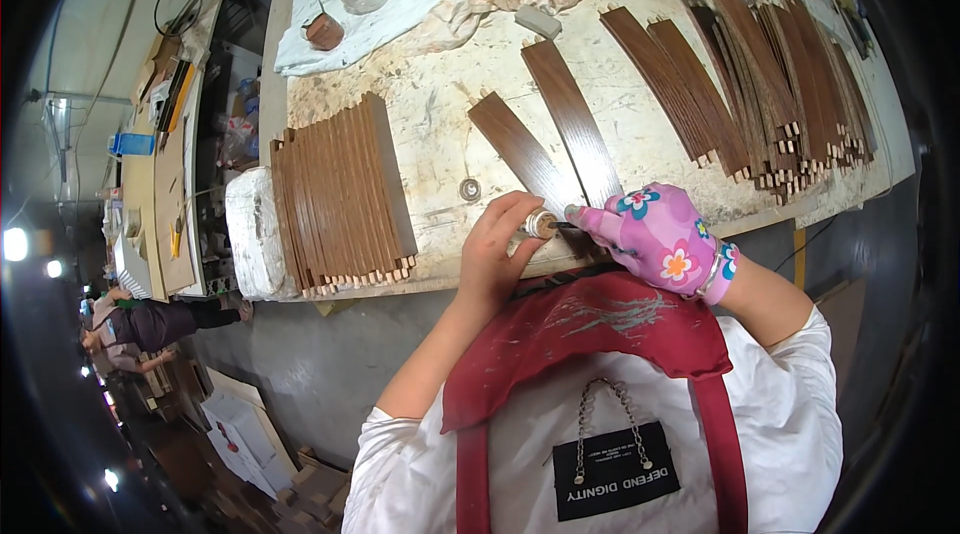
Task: The person cleans the ends of wooden slats with a small blade and applies a white substance to the joints using a spatula. They handle the slats individually, clearing debris from notched ends before applying the substance and organizing them on the workbench.
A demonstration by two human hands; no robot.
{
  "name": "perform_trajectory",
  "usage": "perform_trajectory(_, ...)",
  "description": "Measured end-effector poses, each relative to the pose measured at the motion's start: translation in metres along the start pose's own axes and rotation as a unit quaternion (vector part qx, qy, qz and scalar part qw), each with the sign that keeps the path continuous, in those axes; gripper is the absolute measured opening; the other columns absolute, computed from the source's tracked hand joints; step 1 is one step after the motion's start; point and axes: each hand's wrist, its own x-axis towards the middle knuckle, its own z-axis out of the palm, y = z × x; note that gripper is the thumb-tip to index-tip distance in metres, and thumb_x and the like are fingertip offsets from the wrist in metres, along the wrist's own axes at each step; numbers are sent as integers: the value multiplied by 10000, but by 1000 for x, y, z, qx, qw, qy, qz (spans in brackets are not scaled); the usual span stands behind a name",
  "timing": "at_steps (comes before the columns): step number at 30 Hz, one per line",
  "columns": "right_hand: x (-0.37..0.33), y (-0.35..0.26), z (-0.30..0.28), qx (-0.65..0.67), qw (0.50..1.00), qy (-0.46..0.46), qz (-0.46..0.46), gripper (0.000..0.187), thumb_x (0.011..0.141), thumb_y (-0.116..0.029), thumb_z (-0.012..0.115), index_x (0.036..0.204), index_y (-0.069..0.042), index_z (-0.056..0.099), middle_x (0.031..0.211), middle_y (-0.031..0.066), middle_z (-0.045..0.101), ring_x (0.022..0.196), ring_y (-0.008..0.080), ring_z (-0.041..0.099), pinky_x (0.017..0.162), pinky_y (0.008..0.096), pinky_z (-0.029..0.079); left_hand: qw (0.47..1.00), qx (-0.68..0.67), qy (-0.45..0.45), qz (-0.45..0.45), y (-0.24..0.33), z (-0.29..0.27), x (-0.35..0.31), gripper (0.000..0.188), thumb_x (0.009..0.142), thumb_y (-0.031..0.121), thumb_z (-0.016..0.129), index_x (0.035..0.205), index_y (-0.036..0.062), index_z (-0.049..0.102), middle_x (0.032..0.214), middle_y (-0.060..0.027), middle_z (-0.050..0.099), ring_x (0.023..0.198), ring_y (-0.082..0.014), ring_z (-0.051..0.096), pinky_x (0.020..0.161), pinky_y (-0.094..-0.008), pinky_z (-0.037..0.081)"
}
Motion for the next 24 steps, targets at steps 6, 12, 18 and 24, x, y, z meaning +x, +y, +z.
perform_trajectory(6,0,2,-1,0,1000,-3,-4,413,701,-31,645,1107,-101,621,721,37,625,628,244,620,560,364,483,1000,1,8,9,-1,4,2,438,700,11,724,1116,85,607,1124,-104,593,1024,-293,585,833,-363,484)
perform_trajectory(12,0,6,6,66,997,-10,50,249,803,-134,608,1049,-119,648,755,96,646,653,300,629,570,414,489,1000,15,4,6,0,4,1,424,713,45,730,1118,88,609,1109,-98,599,1003,-290,592,816,-357,489)
perform_trajectory(18,-1,29,15,328,928,-76,157,248,912,-234,532,1097,-130,662,816,160,651,731,314,631,694,356,495,999,12,-32,-28,1,6,-3,433,720,43,721,1138,53,605,1104,-127,600,1004,-293,590,841,-335,475)
perform_trajectory(24,-1,32,14,390,898,-90,182,278,914,-240,525,1112,-89,649,839,148,652,751,292,618,745,322,479,999,11,-32,-23,3,5,0,430,726,56,721,1137,34,601,1093,-140,604,1008,-301,587,852,-341,471)
